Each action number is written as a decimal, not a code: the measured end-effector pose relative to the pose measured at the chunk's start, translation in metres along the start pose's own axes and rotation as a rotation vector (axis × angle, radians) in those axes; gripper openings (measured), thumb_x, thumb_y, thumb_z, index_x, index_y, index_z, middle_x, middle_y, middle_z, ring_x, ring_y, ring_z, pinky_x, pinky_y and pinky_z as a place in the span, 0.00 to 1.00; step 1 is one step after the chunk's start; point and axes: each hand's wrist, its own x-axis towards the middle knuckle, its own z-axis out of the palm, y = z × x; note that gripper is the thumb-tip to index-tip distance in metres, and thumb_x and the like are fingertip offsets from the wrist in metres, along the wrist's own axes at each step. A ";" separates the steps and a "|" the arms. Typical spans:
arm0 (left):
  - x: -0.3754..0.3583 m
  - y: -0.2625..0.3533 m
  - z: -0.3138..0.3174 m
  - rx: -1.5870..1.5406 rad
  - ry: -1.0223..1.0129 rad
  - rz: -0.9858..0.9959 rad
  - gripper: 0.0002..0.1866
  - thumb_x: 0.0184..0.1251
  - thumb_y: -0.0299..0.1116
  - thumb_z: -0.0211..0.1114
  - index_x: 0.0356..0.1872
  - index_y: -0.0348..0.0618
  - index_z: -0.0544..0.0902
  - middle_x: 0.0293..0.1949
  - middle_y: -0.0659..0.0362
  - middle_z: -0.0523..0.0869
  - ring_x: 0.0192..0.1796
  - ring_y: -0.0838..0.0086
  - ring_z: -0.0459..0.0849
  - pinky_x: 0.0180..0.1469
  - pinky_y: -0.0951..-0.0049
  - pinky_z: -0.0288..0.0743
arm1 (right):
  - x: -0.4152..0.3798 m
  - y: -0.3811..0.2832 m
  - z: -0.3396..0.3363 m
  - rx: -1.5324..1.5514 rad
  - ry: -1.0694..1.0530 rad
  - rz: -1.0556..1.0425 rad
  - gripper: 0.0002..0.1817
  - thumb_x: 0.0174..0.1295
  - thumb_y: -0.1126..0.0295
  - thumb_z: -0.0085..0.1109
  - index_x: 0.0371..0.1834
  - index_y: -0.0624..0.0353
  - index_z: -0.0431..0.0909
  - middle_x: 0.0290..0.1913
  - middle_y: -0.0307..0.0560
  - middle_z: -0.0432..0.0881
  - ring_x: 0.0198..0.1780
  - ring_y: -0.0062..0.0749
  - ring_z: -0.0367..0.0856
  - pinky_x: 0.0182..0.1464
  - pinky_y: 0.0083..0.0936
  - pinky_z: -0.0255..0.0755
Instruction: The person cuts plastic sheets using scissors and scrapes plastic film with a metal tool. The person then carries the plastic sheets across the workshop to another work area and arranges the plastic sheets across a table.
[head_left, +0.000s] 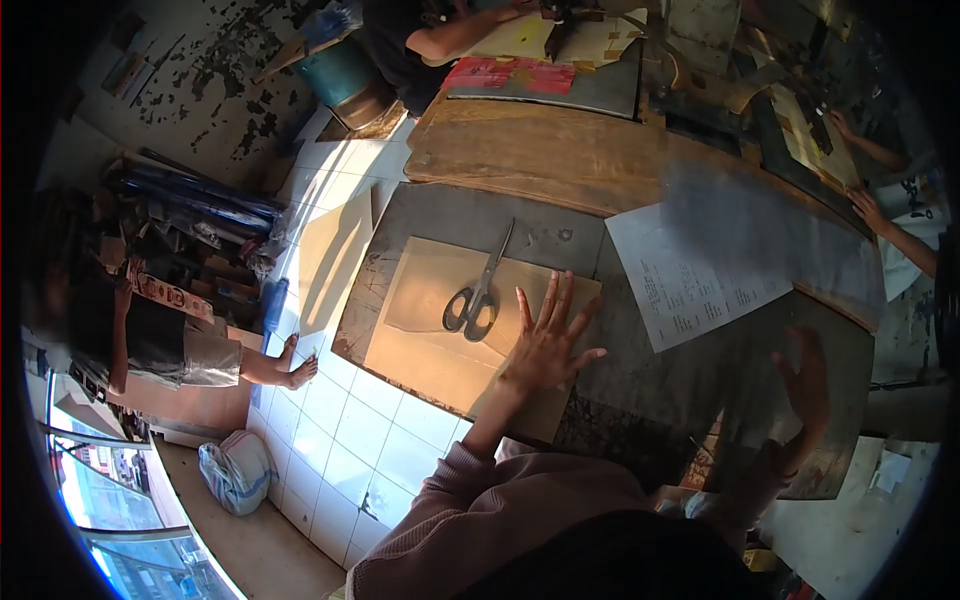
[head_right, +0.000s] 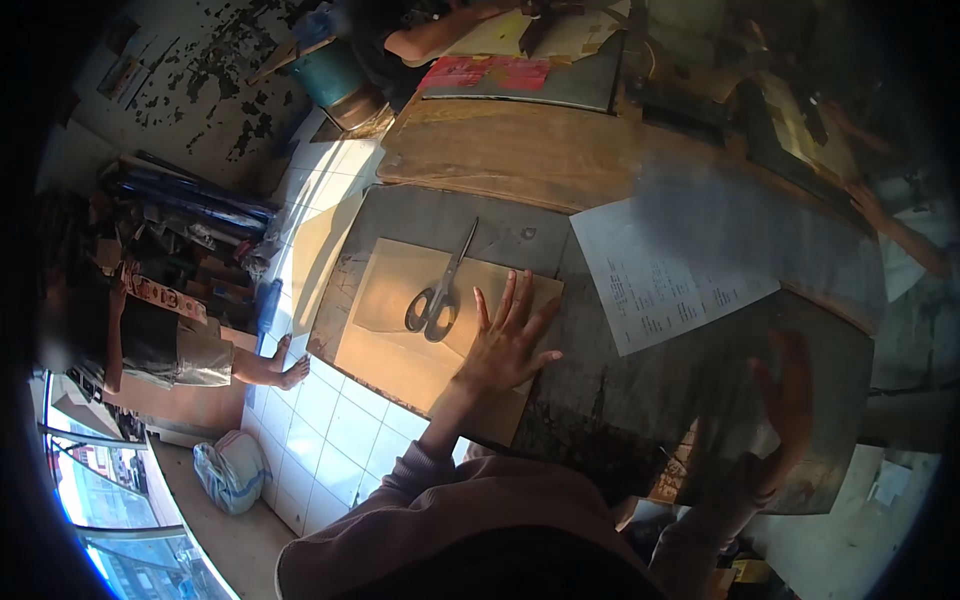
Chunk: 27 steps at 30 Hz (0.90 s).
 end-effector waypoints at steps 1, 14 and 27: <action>-0.002 0.001 0.002 -0.004 -0.008 -0.008 0.36 0.56 0.61 0.50 0.64 0.56 0.59 0.68 0.46 0.46 0.70 0.57 0.42 0.60 0.33 0.35 | -0.015 0.020 0.016 -0.068 -0.018 0.053 0.22 0.56 0.65 0.55 0.54 0.59 0.66 0.57 0.54 0.65 0.59 0.47 0.62 0.58 0.38 0.57; 0.003 0.002 0.006 -0.023 -0.070 -0.003 0.35 0.56 0.57 0.54 0.64 0.59 0.59 0.68 0.47 0.46 0.70 0.56 0.44 0.60 0.33 0.32 | -0.063 0.026 0.092 0.325 0.304 0.648 0.29 0.50 0.68 0.61 0.56 0.61 0.65 0.43 0.54 0.75 0.41 0.39 0.75 0.44 0.28 0.68; -0.033 0.011 -0.002 -0.041 -0.147 -0.073 0.36 0.54 0.57 0.55 0.65 0.60 0.58 0.68 0.47 0.46 0.70 0.56 0.44 0.59 0.32 0.35 | -0.077 0.024 0.070 0.426 0.423 0.471 0.09 0.57 0.72 0.52 0.36 0.66 0.77 0.25 0.43 0.77 0.28 0.20 0.71 0.31 0.20 0.64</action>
